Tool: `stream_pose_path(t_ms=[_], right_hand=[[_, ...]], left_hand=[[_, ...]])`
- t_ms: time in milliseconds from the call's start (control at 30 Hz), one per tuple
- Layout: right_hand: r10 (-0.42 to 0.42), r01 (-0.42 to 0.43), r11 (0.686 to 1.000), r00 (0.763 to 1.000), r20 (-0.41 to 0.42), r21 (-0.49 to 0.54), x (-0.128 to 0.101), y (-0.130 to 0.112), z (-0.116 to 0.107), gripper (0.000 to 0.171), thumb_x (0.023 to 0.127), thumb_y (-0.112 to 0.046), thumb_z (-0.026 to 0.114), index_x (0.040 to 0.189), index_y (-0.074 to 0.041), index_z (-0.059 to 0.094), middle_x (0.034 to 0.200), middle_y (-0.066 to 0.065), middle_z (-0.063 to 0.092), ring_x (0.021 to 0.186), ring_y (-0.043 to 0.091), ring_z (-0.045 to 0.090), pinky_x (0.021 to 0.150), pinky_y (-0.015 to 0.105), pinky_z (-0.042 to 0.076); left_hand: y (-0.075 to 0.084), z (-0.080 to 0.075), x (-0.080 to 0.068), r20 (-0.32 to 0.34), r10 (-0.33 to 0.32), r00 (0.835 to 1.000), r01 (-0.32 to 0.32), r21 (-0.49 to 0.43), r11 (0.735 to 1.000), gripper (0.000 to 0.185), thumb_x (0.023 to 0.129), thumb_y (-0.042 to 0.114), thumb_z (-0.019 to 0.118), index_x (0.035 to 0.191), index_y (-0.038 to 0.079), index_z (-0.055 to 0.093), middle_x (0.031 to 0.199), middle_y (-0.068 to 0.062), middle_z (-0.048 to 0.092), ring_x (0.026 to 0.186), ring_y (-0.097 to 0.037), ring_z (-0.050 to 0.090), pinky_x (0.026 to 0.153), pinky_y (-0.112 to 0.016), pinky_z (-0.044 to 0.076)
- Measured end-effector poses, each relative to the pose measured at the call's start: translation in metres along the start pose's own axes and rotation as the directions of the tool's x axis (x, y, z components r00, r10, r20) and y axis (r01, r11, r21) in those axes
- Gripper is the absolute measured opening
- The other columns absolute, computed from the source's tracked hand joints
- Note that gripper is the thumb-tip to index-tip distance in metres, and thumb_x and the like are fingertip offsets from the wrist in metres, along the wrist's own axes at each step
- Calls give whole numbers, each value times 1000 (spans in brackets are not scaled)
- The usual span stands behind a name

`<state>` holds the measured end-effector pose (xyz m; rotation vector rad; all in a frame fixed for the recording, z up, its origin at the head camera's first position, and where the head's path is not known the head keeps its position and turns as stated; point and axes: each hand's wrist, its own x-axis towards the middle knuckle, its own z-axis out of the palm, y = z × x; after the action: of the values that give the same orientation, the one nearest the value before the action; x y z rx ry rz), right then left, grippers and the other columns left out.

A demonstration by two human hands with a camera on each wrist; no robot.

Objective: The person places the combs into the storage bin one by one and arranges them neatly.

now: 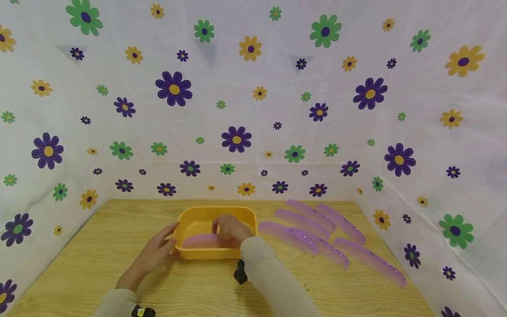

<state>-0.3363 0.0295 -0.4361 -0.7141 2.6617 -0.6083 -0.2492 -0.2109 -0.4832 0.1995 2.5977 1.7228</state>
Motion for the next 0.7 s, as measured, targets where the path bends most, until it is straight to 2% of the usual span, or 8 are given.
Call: stream_pose_path(t_ms=[100, 333, 567, 700], right_hand=[[-8, 8, 1000, 1000, 1, -23, 3, 2, 2, 21, 92, 3, 67, 101, -14, 76, 98, 3, 69, 84, 14, 57, 81, 30, 57], [-4, 4, 999, 1000, 9, -38, 3, 5, 3, 21, 92, -1, 70, 105, -14, 80, 100, 7, 74, 85, 14, 61, 80, 30, 58], [22, -21, 999, 999, 30, -39, 3, 5, 4, 22, 92, -2, 71, 107, -15, 80, 100, 5, 74, 88, 15, 62, 93, 36, 59], [31, -30, 999, 999, 40, -21, 3, 6, 4, 22, 91, -3, 72, 108, -14, 80, 99, 4, 73, 87, 15, 60, 94, 36, 59]], left_hand=[[0, -1, -2, 1, -2, 1000, 2, 0, 1000, 55, 110, 10, 43, 162, 7, 28, 164, -29, 32, 132, -46, 59, 86, -37, 65], [1, -1, -1, 8, 6, 1000, -6, -2, 1000, 54, 110, 9, 43, 162, 6, 28, 163, -29, 34, 131, -46, 59, 87, -37, 65], [0, -1, -1, 6, 5, 1000, -5, -5, 1000, 54, 110, 9, 43, 162, 6, 28, 163, -29, 33, 130, -46, 60, 87, -36, 65], [1, 0, -1, 2, -3, 1000, 3, -3, 1000, 54, 110, 10, 44, 162, 6, 29, 163, -29, 33, 130, -45, 60, 86, -37, 65]])
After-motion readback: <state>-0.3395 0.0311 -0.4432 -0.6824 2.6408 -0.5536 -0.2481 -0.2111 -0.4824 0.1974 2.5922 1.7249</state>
